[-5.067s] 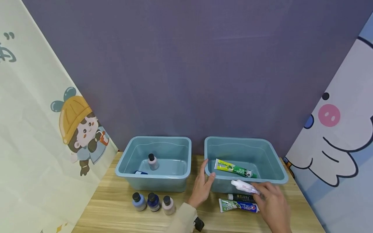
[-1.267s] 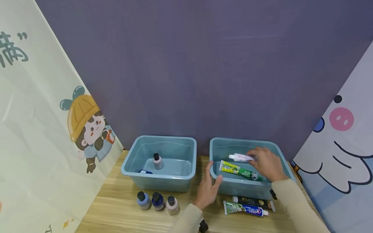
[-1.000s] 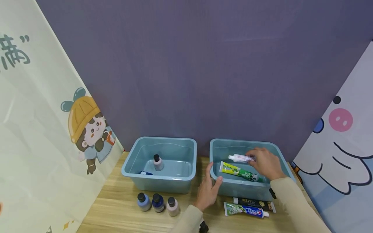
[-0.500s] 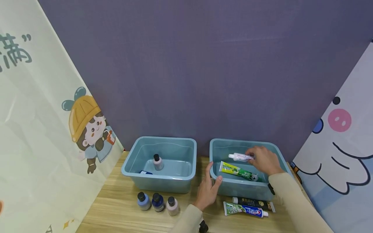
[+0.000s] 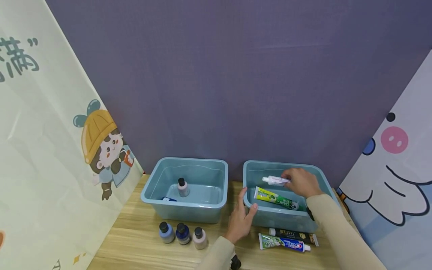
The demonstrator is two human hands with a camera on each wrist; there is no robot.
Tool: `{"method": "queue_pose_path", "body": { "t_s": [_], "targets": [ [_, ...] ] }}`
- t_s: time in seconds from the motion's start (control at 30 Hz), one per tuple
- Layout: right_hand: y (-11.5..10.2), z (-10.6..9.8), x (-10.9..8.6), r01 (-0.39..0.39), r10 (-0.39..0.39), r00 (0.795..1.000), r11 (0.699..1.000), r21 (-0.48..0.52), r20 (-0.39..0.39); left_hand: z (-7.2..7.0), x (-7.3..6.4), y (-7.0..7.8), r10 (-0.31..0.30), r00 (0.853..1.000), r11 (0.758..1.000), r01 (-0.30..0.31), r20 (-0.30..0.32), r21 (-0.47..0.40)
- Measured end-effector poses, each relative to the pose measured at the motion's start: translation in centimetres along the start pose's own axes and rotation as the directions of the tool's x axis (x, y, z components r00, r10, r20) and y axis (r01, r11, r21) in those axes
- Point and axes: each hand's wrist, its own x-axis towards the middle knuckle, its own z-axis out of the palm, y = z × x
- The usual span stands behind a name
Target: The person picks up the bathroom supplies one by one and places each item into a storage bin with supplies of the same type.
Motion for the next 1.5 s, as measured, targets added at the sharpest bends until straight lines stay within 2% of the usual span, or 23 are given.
{"method": "queue_pose_path", "body": {
  "t_s": [0.47, 0.8, 1.13, 1.5],
  "targets": [
    [0.9, 1.2, 1.6, -0.001, -0.001, 0.998, 0.999, 0.033, 0.059, 0.4, 0.3, -0.3, -0.024, 1.000, 1.000, 0.024, 0.003, 0.009],
    [0.9, 1.4, 2.3, -0.019, 0.016, 0.995, 0.999, 0.029, 0.102, 0.3, 0.3, -0.1, -0.038, 0.999, 0.999, 0.038, 0.015, 0.003],
    [0.9, 1.5, 2.6, -0.009, 0.008, 0.993, 1.000, 0.009, 0.120, 0.2, 0.2, -0.4, -0.004, 1.000, 1.000, 0.004, -0.004, 0.013],
    [0.9, 1.3, 2.7, -0.042, 0.042, 0.989, 0.999, -0.002, 0.140, -0.1, -0.1, -0.1, 0.002, 1.000, 1.000, -0.002, 0.000, 0.003]
  ]
}}
